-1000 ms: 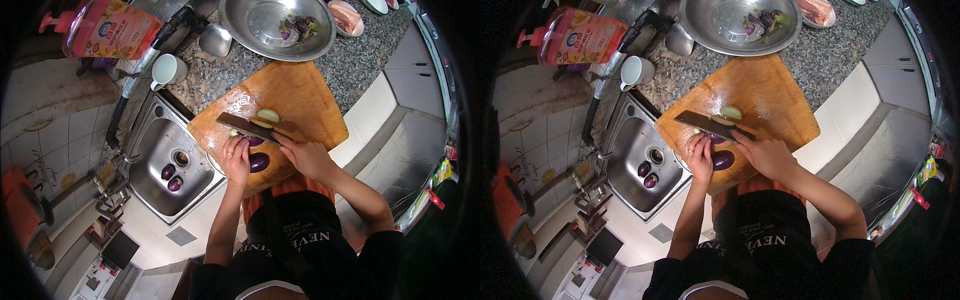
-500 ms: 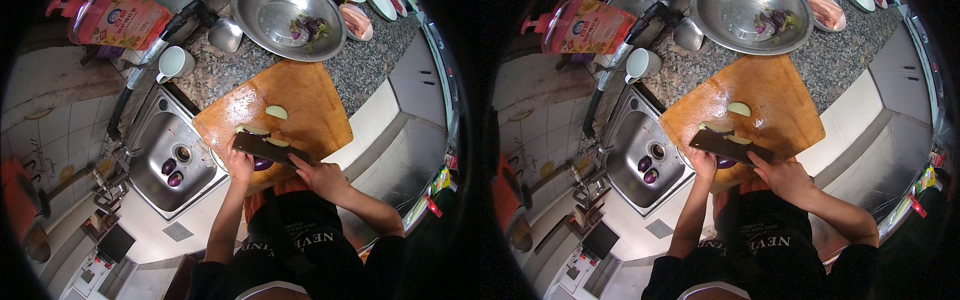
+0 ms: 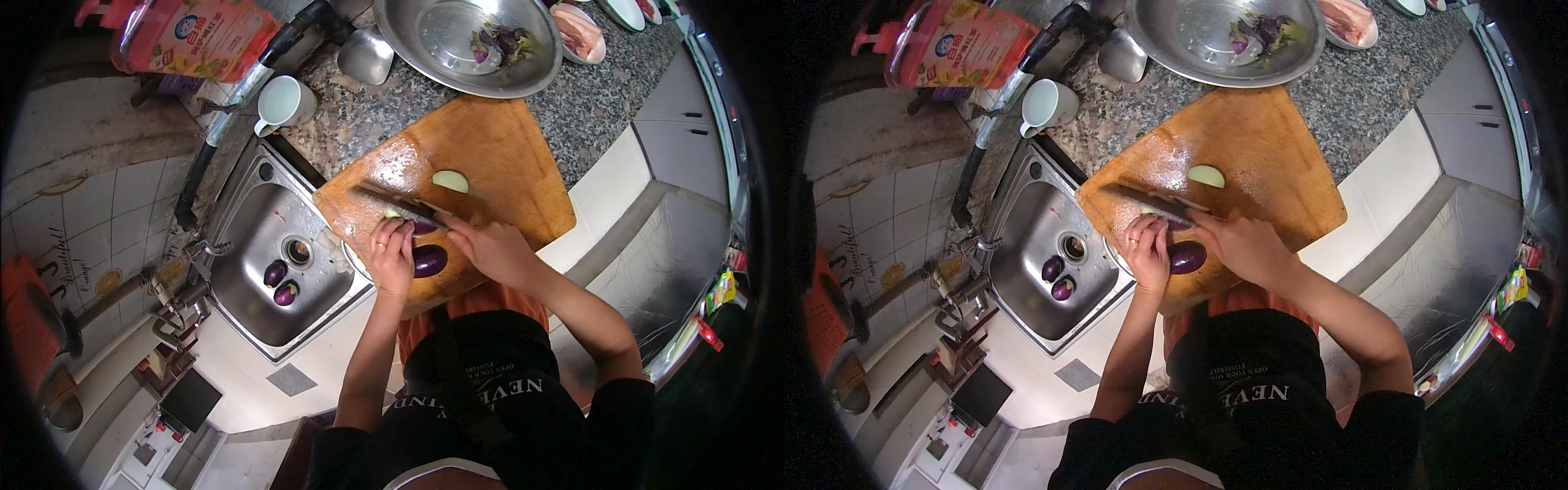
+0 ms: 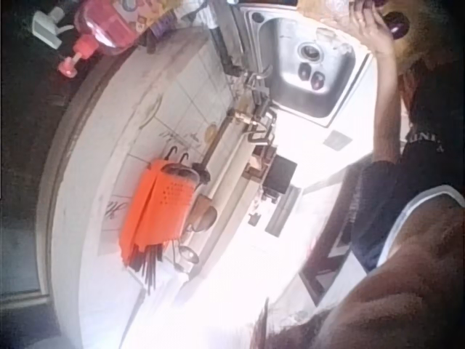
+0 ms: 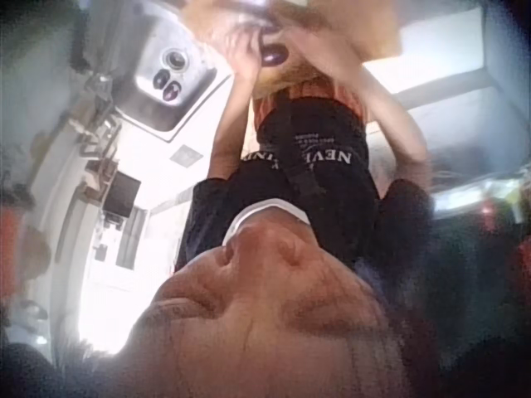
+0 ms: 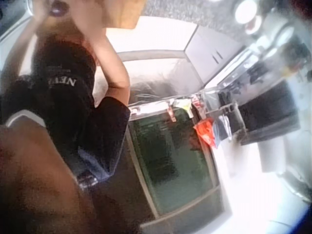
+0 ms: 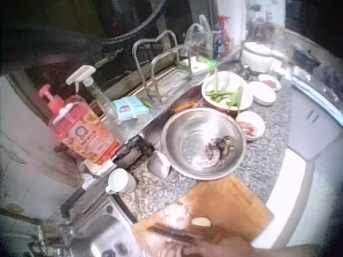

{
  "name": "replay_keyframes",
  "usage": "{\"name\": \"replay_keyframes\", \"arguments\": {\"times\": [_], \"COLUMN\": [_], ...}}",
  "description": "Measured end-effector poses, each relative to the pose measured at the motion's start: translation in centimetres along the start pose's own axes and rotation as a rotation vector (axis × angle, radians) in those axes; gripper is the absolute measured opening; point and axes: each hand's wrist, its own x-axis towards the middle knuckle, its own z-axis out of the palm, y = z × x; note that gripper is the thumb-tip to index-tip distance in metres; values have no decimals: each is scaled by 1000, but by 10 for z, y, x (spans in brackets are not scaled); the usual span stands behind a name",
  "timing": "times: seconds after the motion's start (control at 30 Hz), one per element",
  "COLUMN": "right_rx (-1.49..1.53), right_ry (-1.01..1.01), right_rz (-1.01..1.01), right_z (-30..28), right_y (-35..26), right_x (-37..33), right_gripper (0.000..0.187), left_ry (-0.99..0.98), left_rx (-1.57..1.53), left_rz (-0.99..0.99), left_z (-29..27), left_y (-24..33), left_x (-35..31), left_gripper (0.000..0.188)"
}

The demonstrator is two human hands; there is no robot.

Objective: The person washes eggplants in a sink, then places them on a cutting board and slices them using a cleaver.

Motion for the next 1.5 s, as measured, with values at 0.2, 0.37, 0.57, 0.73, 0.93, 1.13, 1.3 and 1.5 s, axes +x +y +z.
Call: {"name": "replay_keyframes", "arguments": {"times": [0.2,0.37,0.57,0.73,0.93,1.13,1.3,1.5], "right_rx": [-57,-90,-149,-76,-96,34,-135,-136], "right_ry": [-250,-219,-131,-141,-24,-78,-202,-228], "right_rz": [71,66,2,17,-33,44,50,60], "right_z": [-37,-29,-19,-6,12,-22,-30,-25], "right_y": [-15,-10,-11,-17,-20,-16,-20,-16], "right_x": [-37,-56,-56,-40,-3,-25,-51,-56], "right_gripper": [38,40,42,43,41,38,40,41], "left_ry": [15,1,4,8,-50,11,40,20], "left_rx": [68,6,3,77,28,-28,12,-40], "left_rz": [-3,-56,-12,21,-88,-43,-37,-64], "left_z": [4,3,4,0,-2,-2,3,2], "left_y": [-10,-10,-13,-8,-4,-3,-11,-12], "left_x": [-10,-12,-15,-11,-8,-6,-14,-14], "left_gripper": [18,29,29,27,17,17,23,28]}}
